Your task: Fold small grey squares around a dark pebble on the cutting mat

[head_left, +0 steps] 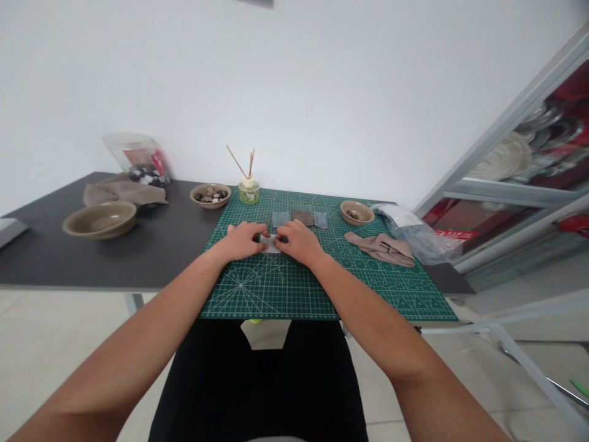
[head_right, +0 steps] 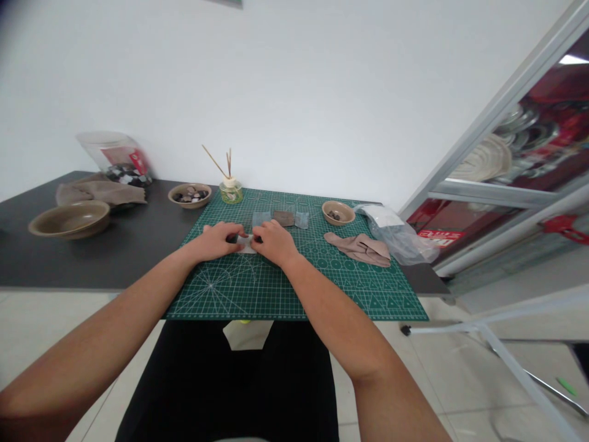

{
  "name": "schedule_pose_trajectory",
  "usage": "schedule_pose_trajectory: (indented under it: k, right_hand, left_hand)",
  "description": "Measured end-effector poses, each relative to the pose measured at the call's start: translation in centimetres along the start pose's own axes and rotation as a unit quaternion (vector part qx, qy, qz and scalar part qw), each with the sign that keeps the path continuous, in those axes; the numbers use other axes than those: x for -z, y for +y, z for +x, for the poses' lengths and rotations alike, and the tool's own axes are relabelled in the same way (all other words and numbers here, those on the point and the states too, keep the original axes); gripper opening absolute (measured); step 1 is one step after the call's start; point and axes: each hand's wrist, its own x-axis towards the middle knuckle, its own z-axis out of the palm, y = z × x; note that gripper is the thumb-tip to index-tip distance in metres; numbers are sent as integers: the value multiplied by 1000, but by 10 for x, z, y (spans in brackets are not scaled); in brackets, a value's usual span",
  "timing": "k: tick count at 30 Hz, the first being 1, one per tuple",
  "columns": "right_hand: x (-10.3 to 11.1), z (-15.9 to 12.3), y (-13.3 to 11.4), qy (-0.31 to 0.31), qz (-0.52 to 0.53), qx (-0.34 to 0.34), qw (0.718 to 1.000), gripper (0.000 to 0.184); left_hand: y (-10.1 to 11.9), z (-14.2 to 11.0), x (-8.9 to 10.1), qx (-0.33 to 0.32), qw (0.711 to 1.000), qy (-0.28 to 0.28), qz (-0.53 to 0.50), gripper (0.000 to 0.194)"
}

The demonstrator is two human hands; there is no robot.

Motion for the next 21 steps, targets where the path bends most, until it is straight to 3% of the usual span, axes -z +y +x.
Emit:
schedule_pose_trajectory:
  k: [7, 12, 21]
  right_hand:
    - [-4, 2, 4, -6, 11, 52, 999, 16]
    - [-1, -1, 2, -11, 53, 92, 994, 11]
    - [-1, 0, 4, -1, 12, 32, 999, 10]
  left_hand:
    - [-1, 0, -1, -10, 1000, 6, 2, 31]
    - [-1, 0, -1, -5, 1000, -4, 1, 32]
    - [1, 0, 0, -1, 1000, -2, -1, 30]
